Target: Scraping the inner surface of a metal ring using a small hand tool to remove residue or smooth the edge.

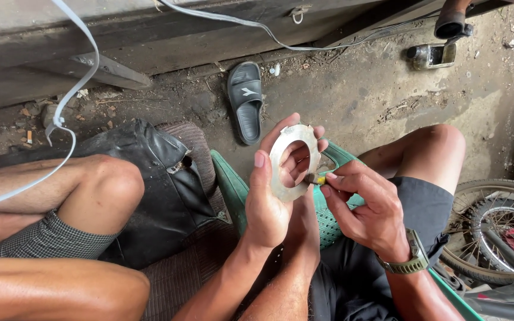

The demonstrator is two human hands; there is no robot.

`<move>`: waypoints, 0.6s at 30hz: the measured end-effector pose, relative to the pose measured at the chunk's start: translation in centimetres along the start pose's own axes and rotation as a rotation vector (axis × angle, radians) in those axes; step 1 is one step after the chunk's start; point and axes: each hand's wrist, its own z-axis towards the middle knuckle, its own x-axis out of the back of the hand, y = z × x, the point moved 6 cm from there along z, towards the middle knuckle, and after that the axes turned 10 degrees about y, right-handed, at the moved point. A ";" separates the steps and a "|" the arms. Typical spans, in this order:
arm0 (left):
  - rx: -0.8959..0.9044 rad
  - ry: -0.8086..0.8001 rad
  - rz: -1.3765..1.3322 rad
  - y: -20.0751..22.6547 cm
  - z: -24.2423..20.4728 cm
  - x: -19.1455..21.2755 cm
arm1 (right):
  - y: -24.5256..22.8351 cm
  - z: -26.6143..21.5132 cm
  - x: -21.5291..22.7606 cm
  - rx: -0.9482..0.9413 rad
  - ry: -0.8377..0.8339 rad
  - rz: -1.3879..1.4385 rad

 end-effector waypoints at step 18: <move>-0.019 0.006 0.047 0.0 0.0 -0.4 | -0.1 0.1 0.4 0.012 0.019 0.003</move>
